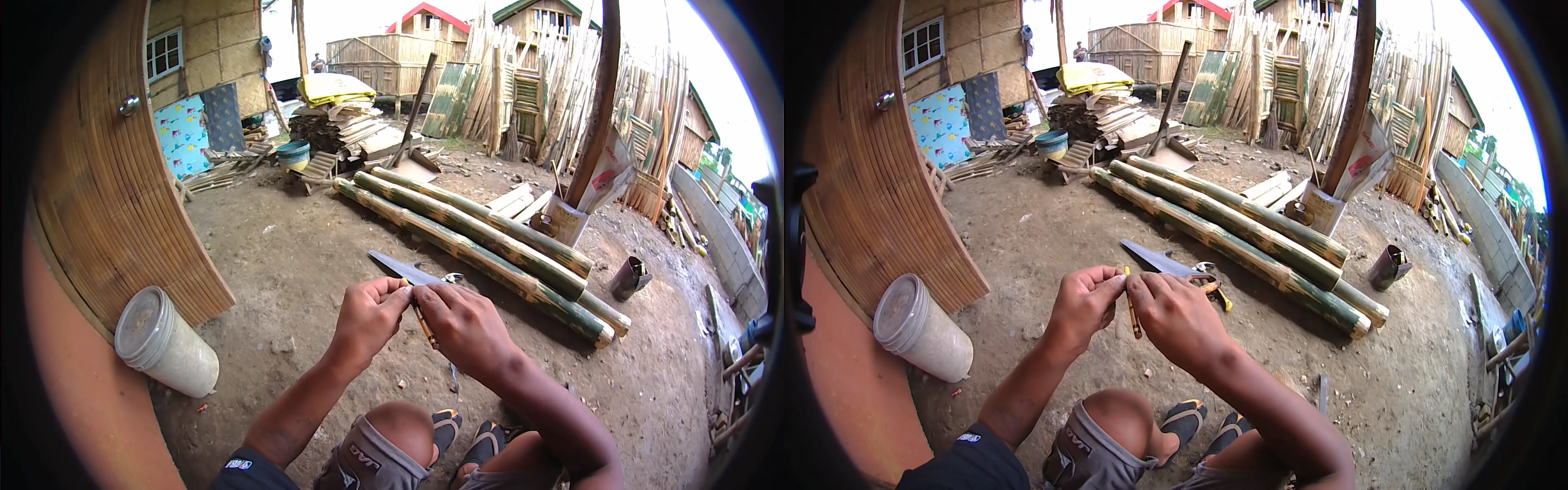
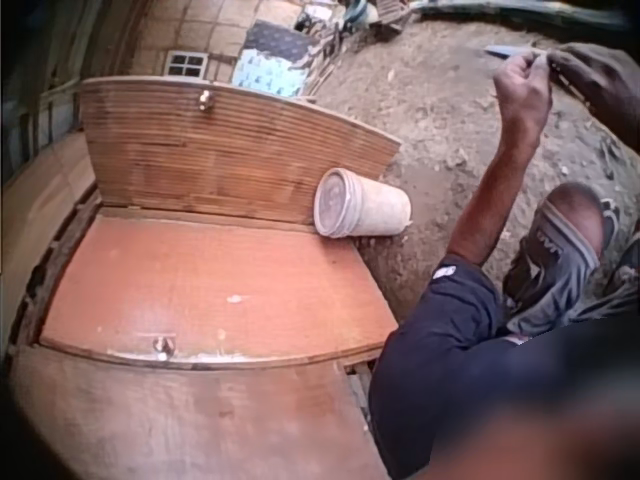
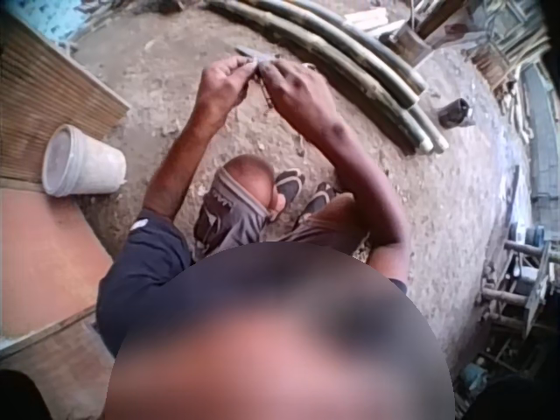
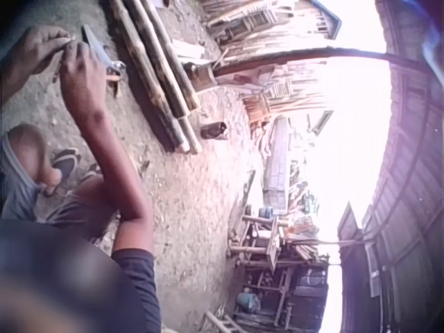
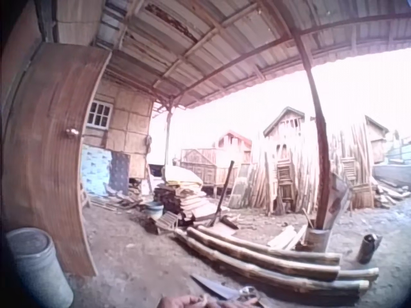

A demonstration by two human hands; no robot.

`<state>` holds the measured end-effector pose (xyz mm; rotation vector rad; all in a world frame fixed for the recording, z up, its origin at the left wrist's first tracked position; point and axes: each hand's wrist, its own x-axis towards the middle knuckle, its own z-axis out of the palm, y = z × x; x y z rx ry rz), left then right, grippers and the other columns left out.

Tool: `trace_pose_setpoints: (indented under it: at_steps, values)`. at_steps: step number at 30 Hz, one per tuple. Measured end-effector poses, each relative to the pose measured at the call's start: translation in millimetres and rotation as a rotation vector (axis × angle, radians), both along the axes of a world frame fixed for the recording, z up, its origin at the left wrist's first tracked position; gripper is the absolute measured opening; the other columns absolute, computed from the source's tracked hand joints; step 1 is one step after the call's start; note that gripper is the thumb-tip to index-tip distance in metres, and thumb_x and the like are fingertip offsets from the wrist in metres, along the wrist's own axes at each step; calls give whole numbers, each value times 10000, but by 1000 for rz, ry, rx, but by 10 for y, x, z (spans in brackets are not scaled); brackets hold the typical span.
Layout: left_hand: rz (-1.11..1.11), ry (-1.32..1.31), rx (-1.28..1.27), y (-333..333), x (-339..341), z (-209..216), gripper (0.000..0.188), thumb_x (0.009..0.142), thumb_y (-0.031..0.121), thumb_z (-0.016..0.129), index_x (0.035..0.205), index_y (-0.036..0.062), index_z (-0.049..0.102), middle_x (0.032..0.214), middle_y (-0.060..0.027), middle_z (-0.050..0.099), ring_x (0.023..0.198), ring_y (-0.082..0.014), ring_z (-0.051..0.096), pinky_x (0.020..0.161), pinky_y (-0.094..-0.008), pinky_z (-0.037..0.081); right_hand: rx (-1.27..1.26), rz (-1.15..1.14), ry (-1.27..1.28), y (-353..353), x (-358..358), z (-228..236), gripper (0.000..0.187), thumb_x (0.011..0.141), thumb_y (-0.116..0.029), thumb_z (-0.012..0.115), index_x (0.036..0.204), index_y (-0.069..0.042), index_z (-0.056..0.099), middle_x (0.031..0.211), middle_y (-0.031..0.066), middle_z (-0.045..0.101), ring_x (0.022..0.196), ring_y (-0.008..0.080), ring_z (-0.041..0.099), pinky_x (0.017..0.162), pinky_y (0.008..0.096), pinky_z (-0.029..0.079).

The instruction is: The person sits on the ground and wraps a thin black strip around a yellow pencil, securing it with their fingers. They then stand, pick up a hand saw and a bucket, walk to a bamboo structure, and lift a bamboo pole into place.

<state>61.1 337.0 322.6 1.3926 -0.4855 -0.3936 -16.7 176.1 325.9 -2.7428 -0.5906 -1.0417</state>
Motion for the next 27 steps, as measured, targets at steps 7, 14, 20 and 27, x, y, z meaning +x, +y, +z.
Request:
trace_pose_setpoints:
  at_steps: [7, 14, 20, 27]
  values:
    - [-62, 91, -31, 5, 0, 34, 153, 980, 117, 631, 929, -16, 686, 660, 55, 576, 506, 16, 436, 429, -188, 289, -112, -8, -97, -68, -40, -62, 275, 867, -100, 606, 1112, 24, 596, 937, 111, 626, 895, 257, 651, 776, 375, 542]
    - [147, -140, 27, -123, -73, -12, 162, 956, 94, 650, 874, -36, 699, 656, 15, 630, 549, 11, 477, 458, -208, 324, -33, -10, -193, -93, -12, -108, 309, 828, -99, 745, 1086, 5, 612, 956, 146, 673, 845, 305, 687, 754, 397, 566]
    - [297, -362, 30, -181, -89, -59, 162, 947, 85, 654, 864, -51, 685, 605, 8, 611, 561, 1, 477, 467, -239, 337, 31, -29, -316, -137, 0, -60, 282, 781, -57, 784, 1015, -5, 634, 866, 135, 673, 759, 293, 688, 673, 378, 567]
    - [360, -318, -19, -248, 103, -218, 138, 992, 88, 615, 926, -27, 656, 634, 68, 543, 548, 18, 414, 471, -202, 301, 587, -187, -299, -413, 47, -15, 189, 878, -85, 740, 1036, -4, 674, 869, 127, 690, 724, 204, 691, 665, 319, 558]
